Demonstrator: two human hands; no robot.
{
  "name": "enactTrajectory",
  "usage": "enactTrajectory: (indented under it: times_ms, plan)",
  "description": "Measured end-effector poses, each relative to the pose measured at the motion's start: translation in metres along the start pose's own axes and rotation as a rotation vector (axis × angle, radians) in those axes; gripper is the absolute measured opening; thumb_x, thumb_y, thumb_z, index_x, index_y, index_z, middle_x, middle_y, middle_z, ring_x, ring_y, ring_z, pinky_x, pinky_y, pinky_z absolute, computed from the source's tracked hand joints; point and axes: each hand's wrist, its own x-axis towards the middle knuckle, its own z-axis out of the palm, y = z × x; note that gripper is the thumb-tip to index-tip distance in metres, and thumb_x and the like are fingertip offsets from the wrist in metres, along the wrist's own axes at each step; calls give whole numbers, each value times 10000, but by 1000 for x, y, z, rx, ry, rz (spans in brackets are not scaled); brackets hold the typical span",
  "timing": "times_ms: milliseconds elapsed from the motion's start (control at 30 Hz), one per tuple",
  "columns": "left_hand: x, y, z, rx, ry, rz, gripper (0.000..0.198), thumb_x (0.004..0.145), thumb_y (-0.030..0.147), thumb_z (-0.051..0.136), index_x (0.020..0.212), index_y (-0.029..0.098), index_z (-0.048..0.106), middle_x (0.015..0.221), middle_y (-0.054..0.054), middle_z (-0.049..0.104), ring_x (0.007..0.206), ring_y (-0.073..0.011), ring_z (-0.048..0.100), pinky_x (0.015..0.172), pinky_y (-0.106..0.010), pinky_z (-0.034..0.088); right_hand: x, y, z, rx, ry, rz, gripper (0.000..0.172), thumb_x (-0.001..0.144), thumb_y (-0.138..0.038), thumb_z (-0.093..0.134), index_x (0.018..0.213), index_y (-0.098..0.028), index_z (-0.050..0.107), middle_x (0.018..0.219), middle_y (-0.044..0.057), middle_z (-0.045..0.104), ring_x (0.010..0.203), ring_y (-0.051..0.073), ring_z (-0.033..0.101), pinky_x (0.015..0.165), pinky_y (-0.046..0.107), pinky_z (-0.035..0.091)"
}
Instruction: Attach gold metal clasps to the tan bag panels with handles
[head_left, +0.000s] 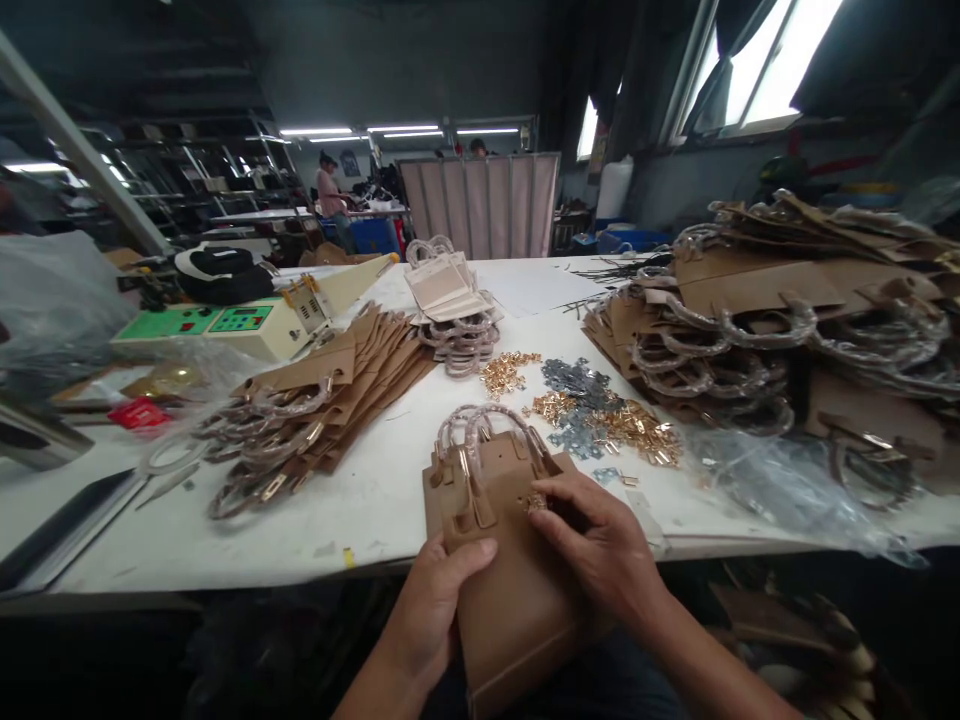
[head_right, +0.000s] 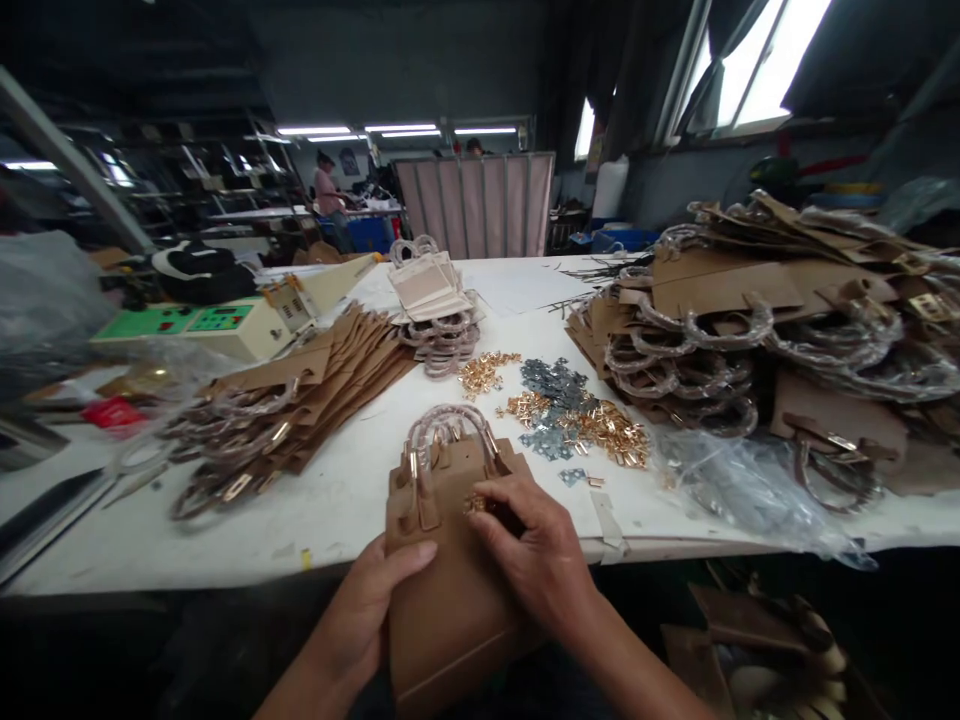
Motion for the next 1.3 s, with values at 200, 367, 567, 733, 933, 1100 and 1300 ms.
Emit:
enactTrajectory:
  times_ms: [200,367,567,733,933,1100,1300]
  plan:
    - [39,-2,-1,-23,1,-63,485,848,258,771,1300,118,663,1158,-185,763,986,-328,758,884,-434,617,12,44,-25,-72,-125,-51,262,956,-191,689,1205,-263,730,1041,34,722,951,182,685,837,275,560]
    - [68,-9,-3,-102,-39,-115,451,854,235,747,1286,124,676,1114,-171,776,1027,-336,746,881,-429,615,41,61,-39,-165,-270,-58,243,975,-210,652,1205,-235,728,1090,71,707,996,218,683,874,321,561]
    - [87,-15,-8,-121,-79,-120,425,866,240,719,1273,120,682,1084,-160,782,1004,-330,750,870,-418,611,61,72,-35,-290,-513,-12,282,1003,-184,585,1253,-250,696,1094,74,690,1004,235,664,899,360,541]
    - [93,-17,-13,-120,-84,-135,442,868,239,708,1282,91,665,1096,-181,774,942,-313,760,828,-395,613,66,81,-30,-366,-581,-9,272,1009,-187,575,1251,-249,683,1088,70,677,989,235,660,887,353,535]
    - [97,-20,-18,-108,-61,-142,430,860,233,716,1262,90,669,1081,-185,775,918,-302,763,802,-376,613,70,88,-26,-465,-665,-22,241,1019,-205,549,1213,-235,688,1089,80,669,963,229,662,867,339,537]
    - [101,-23,-22,-106,-65,-139,415,852,235,719,1239,90,680,1058,-177,781,896,-283,765,803,-355,608,72,92,-16,-494,-711,-48,232,1005,-189,562,1184,-244,699,1084,83,676,979,226,662,868,313,530]
    - [105,-22,-22,-109,10,-155,384,841,205,705,1209,97,691,1017,-163,791,846,-268,770,762,-341,613,74,109,-7,-437,-714,-68,215,995,-174,583,1155,-231,715,1014,79,677,938,224,657,837,309,527]
